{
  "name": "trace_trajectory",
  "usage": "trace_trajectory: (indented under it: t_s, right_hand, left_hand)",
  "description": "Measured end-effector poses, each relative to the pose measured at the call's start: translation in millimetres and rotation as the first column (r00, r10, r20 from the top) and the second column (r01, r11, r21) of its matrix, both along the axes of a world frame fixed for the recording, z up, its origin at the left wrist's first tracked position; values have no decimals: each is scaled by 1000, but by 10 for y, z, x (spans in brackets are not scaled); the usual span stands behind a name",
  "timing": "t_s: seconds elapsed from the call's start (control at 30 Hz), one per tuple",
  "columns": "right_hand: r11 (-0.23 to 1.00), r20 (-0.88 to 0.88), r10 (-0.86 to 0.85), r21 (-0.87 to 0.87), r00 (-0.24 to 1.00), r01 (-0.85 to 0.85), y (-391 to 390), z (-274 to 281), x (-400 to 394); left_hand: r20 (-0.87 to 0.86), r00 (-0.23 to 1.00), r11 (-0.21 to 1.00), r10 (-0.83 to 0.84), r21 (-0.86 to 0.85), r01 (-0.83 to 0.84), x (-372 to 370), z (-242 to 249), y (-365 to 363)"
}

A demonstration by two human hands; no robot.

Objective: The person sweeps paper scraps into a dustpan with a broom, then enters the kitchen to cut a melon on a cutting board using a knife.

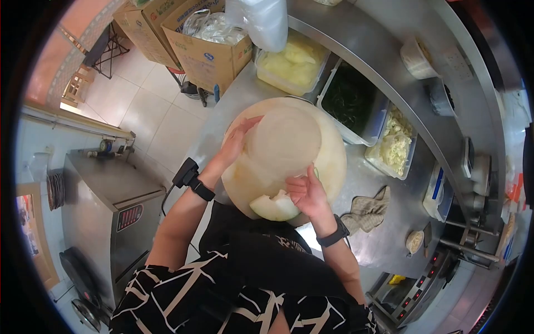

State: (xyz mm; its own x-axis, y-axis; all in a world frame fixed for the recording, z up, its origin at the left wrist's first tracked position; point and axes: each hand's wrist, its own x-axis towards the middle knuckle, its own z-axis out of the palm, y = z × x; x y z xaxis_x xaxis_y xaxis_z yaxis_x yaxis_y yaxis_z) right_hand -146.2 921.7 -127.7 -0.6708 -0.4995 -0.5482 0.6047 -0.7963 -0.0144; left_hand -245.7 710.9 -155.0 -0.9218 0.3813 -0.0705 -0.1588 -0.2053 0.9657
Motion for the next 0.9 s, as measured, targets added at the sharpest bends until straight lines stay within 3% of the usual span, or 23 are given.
trace_trajectory:
  t_s: [0.07,0.13,0.2,0.23,0.3,0.33,0.4,0.5,0.63,0.7,0.73,0.8,0.87,0.9]
  right_hand:
    - [997,39,-13,-75,999,16,90,-7,22]
    - [961,-4,-155,-233,988,150,240,-48,105]
    - [901,-74,-306,-345,949,263,396,70,222]
    - [874,-92,-403,-333,910,353,494,152,272]
    - [822,-162,-536,-326,829,468,721,282,406]
    - [805,-211,-572,-331,792,493,841,320,488]
    - [784,-274,-621,-214,734,583,1070,375,709]
    - [731,-283,-673,-116,683,672,1236,379,1056]
    - [698,-267,-705,-100,657,709,1249,250,1370]
    - [679,-304,-685,63,662,731,1277,145,1477]
    - [674,-301,-689,65,659,736,1300,98,1501]
    - [569,-374,-582,447,722,690,1333,18,1487]
    - [516,-362,-568,543,740,662,1467,-169,1560]
    - [414,-346,-583,652,735,635,1483,-222,1554]
  left_hand:
    - [-83,997,997,7,-75,-13,-14,73,-44]
    - [-136,991,987,2,-157,-23,-4,-33,-92]
    - [-202,973,974,109,-174,-145,22,-234,-107]
    - [-175,979,974,103,-180,-134,90,-283,-139]
    - [-339,940,865,36,-461,-199,189,-156,-190]
    - [-321,947,867,21,-465,-177,267,-162,-189]
    - [-366,930,772,-17,-596,-220,497,-152,-169]
    - [-340,930,683,-137,-713,-161,746,-111,-106]
    - [-342,923,675,-174,-724,-142,712,-93,102]
    - [-377,902,624,-212,-762,-172,616,-96,195]
    - [-374,901,626,-218,-763,-165,563,-133,215]
    - [-409,889,665,-204,-725,-181,437,-215,251]
    - [-442,884,691,-151,-687,-225,288,-222,286]
    - [-473,876,714,-94,-645,-272,235,-225,293]
